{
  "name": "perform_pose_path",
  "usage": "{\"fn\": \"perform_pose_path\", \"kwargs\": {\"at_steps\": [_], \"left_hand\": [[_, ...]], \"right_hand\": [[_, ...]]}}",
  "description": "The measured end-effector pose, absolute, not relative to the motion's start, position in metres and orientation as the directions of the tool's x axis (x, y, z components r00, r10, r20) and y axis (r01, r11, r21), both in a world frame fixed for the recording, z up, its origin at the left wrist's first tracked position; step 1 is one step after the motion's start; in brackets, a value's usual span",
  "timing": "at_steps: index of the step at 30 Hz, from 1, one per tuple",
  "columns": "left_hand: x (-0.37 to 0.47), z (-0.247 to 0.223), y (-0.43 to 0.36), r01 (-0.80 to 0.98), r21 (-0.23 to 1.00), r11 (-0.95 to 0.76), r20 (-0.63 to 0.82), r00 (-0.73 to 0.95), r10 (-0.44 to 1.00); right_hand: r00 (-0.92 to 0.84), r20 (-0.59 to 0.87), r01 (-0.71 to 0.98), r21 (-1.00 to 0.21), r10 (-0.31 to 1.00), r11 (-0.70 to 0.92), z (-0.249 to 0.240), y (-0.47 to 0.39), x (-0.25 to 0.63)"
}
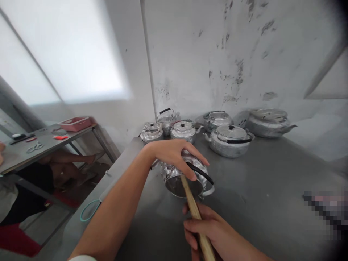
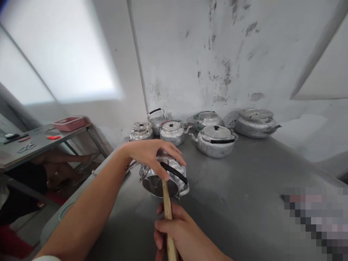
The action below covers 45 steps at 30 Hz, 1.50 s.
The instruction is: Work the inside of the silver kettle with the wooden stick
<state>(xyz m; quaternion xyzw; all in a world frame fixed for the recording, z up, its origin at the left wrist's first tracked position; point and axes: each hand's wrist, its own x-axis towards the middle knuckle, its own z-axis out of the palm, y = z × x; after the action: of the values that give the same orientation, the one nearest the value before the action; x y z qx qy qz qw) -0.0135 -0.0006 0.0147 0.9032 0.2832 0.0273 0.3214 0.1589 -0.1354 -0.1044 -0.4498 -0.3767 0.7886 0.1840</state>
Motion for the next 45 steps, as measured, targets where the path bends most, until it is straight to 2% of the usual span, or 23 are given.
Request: {"fn": "perform_pose_path", "kwargs": {"at_steps": [8,18,24,36,40,45], "left_hand": [[-0.011,0.014,0.001,0.514,0.595,-0.618,-0.163,0.830,0.533],[-0.008,0.015,-0.002,0.534,0.591,-0.605,-0.163,0.814,0.558],[-0.008,0.015,-0.002,0.541,0.587,-0.602,-0.182,0.813,0.554],[-0.007,0.015,-0.002,0.538,0.589,-0.604,-0.174,0.814,0.554],[-0.007,0.015,-0.002,0.542,0.592,-0.597,-0.175,0.809,0.561],[-0.007,0.015,-0.002,0.556,0.589,-0.586,-0.184,0.799,0.572]], "right_hand": [[-0.398,-0.582,0.131,-0.801,0.709,-0.585,-0.110,-0.145,0.153],[-0.351,-0.563,0.038,-0.807,0.748,-0.589,-0.118,-0.148,0.152],[-0.392,-0.582,0.074,-0.792,0.713,-0.606,-0.116,-0.148,0.153],[-0.408,-0.508,0.048,-0.841,0.758,-0.538,-0.121,-0.144,0.153],[-0.422,-0.546,0.103,-0.822,0.724,-0.560,-0.115,-0.145,0.154],[-0.416,-0.540,0.064,-0.820,0.732,-0.569,-0.115,-0.145,0.151]]}}
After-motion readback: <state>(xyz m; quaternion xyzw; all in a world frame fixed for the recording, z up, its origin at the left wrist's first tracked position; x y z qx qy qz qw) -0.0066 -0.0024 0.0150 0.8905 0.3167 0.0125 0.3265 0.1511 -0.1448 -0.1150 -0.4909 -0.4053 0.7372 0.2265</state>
